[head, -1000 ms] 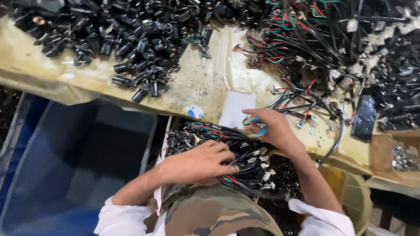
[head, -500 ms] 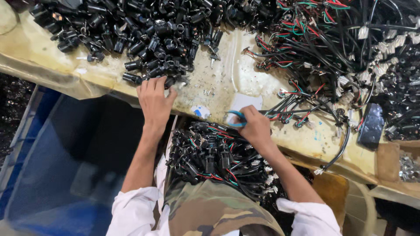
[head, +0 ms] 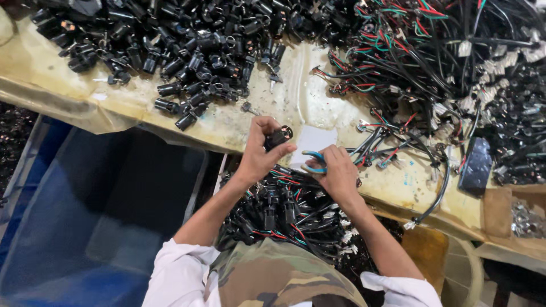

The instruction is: The person repeatedly picks up black cylindrical components and wire harnesses from a table, uses blue-handled pliers to strip or adjust wires, and places the components back on the table. The process is continuous and repetitive throughout the clip.

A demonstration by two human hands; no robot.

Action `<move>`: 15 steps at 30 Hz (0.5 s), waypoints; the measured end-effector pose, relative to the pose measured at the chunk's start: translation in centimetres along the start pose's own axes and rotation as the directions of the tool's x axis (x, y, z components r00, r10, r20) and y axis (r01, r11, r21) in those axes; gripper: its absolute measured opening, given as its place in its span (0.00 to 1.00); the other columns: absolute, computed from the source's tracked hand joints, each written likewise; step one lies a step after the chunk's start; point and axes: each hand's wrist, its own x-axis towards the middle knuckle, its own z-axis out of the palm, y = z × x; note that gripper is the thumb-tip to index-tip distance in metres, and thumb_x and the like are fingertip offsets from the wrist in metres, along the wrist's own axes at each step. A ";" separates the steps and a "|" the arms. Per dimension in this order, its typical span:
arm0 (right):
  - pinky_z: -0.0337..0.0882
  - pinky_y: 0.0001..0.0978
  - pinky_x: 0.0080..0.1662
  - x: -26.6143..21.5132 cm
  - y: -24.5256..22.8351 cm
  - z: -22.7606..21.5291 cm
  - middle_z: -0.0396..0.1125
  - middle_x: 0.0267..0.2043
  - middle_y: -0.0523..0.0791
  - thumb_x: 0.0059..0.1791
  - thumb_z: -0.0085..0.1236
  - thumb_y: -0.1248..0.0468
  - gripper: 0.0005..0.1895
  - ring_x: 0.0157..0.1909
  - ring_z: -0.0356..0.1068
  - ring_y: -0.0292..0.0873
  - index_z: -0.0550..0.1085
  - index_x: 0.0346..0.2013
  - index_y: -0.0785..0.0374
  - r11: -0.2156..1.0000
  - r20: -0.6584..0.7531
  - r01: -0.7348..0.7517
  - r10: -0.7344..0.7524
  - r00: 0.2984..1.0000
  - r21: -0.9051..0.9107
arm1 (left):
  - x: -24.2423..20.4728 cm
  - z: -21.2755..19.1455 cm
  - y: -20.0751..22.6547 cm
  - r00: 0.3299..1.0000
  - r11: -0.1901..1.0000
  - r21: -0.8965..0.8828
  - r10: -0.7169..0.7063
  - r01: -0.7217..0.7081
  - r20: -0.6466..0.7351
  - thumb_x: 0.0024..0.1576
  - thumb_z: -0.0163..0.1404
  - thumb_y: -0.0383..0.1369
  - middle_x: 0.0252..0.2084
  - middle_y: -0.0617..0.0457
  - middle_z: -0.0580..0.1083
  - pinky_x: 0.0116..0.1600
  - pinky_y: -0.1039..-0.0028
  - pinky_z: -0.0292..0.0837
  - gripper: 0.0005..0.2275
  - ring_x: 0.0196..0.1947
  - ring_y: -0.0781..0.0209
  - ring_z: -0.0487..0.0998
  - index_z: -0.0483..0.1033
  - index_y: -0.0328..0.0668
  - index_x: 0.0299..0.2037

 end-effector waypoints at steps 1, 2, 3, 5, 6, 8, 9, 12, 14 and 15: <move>0.69 0.47 0.41 -0.3 0.3 0.5 0.68 0.36 0.49 0.43 0.72 0.59 0.17 0.42 0.70 0.56 0.72 0.35 0.63 1.000 -0.032 0.011 -0.011 0.999 0.005 | -0.6 0.4 0.4 0.998 0.999 -0.024 -0.047 0.049 0.051 0.59 0.59 0.30 0.44 0.55 0.69 0.50 0.76 0.69 0.19 0.44 0.69 0.69 0.61 0.40 0.54; 0.68 0.47 0.40 -0.2 0.7 0.7 0.68 0.35 0.49 0.46 0.72 0.58 0.17 0.41 0.69 0.56 0.72 0.34 0.64 1.000 -0.068 0.022 -0.021 0.997 0.007 | -0.9 0.6 1.0 0.990 0.994 -0.046 -0.090 0.096 0.105 0.61 0.55 0.30 0.45 0.56 0.68 0.52 0.76 0.69 0.18 0.45 0.70 0.69 0.60 0.41 0.56; 0.69 0.45 0.39 0.2 1.1 0.8 0.68 0.34 0.49 0.45 0.71 0.59 0.15 0.39 0.70 0.55 0.73 0.34 0.63 0.999 -0.105 0.022 -0.017 0.994 0.047 | -0.9 0.8 1.5 0.986 0.987 -0.133 -0.073 0.093 0.151 0.63 0.55 0.30 0.46 0.56 0.69 0.53 0.77 0.68 0.16 0.46 0.70 0.69 0.61 0.40 0.56; 0.69 0.42 0.37 0.9 2.1 0.0 0.69 0.32 0.49 0.44 0.69 0.61 0.12 0.35 0.71 0.53 0.74 0.32 0.62 0.991 -0.169 0.026 -0.005 0.986 0.128 | -1.3 1.0 2.5 0.972 0.946 -0.305 -0.035 0.107 0.233 0.66 0.54 0.30 0.48 0.57 0.70 0.57 0.77 0.67 0.13 0.47 0.70 0.68 0.62 0.40 0.55; 0.71 0.37 0.36 1.4 2.5 -1.0 0.71 0.34 0.46 0.45 0.63 0.66 0.08 0.34 0.72 0.47 0.74 0.37 0.63 0.906 -0.106 -0.075 0.130 0.986 0.417 | -1.4 1.1 2.9 0.958 0.931 -0.330 -0.059 0.155 0.282 0.65 0.55 0.31 0.49 0.56 0.73 0.56 0.78 0.69 0.14 0.48 0.71 0.71 0.61 0.42 0.54; 0.69 0.30 0.31 2.5 3.2 -4.2 0.71 0.33 0.42 0.49 0.59 0.64 0.06 0.31 0.71 0.39 0.73 0.38 0.61 0.445 0.018 -0.238 0.444 0.896 0.863 | -1.5 1.2 3.9 0.922 0.897 -0.367 -0.101 0.247 0.374 0.63 0.57 0.33 0.51 0.54 0.79 0.56 0.79 0.72 0.17 0.50 0.71 0.77 0.58 0.46 0.52; 0.66 0.27 0.28 2.7 3.4 -6.4 0.68 0.31 0.41 0.53 0.62 0.56 0.12 0.28 0.68 0.36 0.72 0.35 0.60 0.108 0.110 -0.219 0.610 0.785 0.970 | -1.6 1.4 4.5 0.932 0.942 -0.276 -0.084 0.190 0.353 0.60 0.60 0.33 0.45 0.53 0.79 0.51 0.79 0.73 0.17 0.44 0.71 0.77 0.61 0.44 0.48; 0.63 0.21 0.28 0.8 2.0 -12.1 0.66 0.33 0.39 0.55 0.66 0.60 0.12 0.27 0.64 0.31 0.70 0.36 0.59 -0.069 -0.151 0.176 0.273 0.950 0.982 | -1.5 2.2 6.1 0.937 0.999 0.028 -0.041 0.033 0.346 0.54 0.65 0.31 0.33 0.53 0.78 0.38 0.78 0.75 0.14 0.32 0.69 0.78 0.69 0.42 0.39; 0.66 0.20 0.28 -0.7 0.0 -13.4 0.68 0.34 0.39 0.52 0.66 0.55 0.12 0.27 0.66 0.29 0.72 0.38 0.56 0.168 -0.321 0.310 0.041 0.946 0.936 | -1.6 2.6 6.9 0.909 0.970 0.236 -0.047 -0.057 0.415 0.55 0.64 0.31 0.31 0.53 0.77 0.33 0.75 0.74 0.10 0.27 0.64 0.79 0.74 0.41 0.34; 0.66 0.26 0.33 -1.0 -1.0 -13.3 0.69 0.35 0.39 0.51 0.67 0.57 0.12 0.31 0.67 0.34 0.71 0.39 0.57 0.359 -0.345 0.347 -0.072 0.936 0.866 | -1.6 2.7 7.3 0.887 0.973 0.174 0.054 -0.149 0.458 0.56 0.63 0.31 0.33 0.53 0.77 0.36 0.72 0.74 0.09 0.29 0.61 0.80 0.74 0.41 0.35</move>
